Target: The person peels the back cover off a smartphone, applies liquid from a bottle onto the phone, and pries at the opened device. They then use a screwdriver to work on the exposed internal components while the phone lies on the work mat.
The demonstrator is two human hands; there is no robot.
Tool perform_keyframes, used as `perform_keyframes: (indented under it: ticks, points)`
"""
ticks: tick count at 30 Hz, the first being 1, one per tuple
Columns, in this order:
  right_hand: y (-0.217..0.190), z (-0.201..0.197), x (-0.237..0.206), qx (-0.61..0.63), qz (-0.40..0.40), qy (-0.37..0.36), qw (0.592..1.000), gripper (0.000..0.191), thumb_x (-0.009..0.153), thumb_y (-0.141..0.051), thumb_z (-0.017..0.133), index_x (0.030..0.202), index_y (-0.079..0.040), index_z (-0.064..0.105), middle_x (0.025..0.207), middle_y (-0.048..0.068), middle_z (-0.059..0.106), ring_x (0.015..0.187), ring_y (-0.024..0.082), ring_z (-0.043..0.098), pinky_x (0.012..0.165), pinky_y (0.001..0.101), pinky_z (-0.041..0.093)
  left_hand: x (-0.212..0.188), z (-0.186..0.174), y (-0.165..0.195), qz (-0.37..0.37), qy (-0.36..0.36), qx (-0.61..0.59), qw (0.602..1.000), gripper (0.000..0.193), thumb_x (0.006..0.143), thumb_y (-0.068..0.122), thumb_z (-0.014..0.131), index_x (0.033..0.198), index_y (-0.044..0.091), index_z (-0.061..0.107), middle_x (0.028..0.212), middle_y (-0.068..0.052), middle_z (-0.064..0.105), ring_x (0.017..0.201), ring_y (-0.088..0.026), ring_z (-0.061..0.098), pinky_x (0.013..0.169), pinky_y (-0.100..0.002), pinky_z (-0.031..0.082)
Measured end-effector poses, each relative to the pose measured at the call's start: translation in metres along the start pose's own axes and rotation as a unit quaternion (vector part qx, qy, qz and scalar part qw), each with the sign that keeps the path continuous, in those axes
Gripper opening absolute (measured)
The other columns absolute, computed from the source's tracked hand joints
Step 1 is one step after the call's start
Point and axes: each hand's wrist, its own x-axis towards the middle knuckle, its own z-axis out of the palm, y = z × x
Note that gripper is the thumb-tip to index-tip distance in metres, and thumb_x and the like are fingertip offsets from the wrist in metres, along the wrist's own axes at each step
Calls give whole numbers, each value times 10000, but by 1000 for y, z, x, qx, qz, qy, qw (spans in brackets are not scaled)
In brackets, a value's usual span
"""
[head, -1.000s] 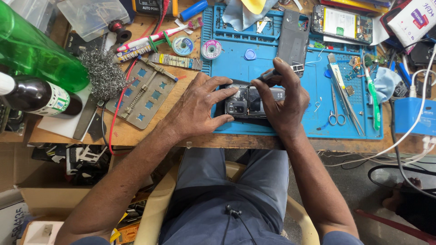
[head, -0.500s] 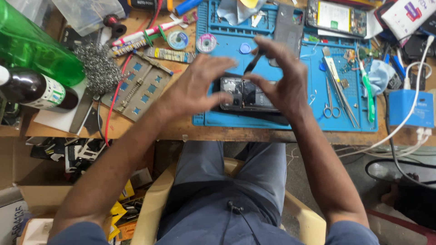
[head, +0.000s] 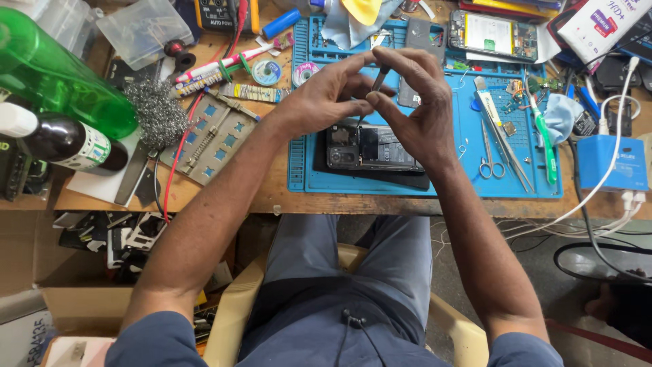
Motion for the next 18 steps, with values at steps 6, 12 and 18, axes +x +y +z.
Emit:
perform_keyframes:
  ticks: [6, 12, 18]
  points:
    - [-1, -2, -2, -20, -4, 15, 1000, 573, 892, -190, 931, 1407, -182, 682, 1335, 69, 646, 1289, 252, 594, 1141, 428, 479, -1, 6, 0, -74, 87, 192, 975, 754, 844, 34, 877, 1490, 39, 489, 1030, -137, 622, 981, -181, 642, 864, -352, 637]
    - [-6, -1, -4, -50, -41, 32, 997, 565, 893, -153, 932, 1402, -179, 687, 1355, 75, 648, 1282, 258, 580, 1153, 436, 460, -4, 1, 0, -27, 6, 2, 1000, 597, 1041, 66, 724, 1566, 45, 442, 1232, -68, 727, 1181, -113, 670, 1041, -295, 584]
    - [-12, 2, -4, -25, 13, 47, 999, 490, 923, -79, 874, 1370, -177, 698, 1215, 60, 726, 1181, 200, 675, 1050, 362, 522, -3, 2, 5, 35, -8, 39, 999, 736, 909, 1, 807, 1529, 55, 415, 1257, -47, 650, 1188, -121, 665, 1040, -320, 602]
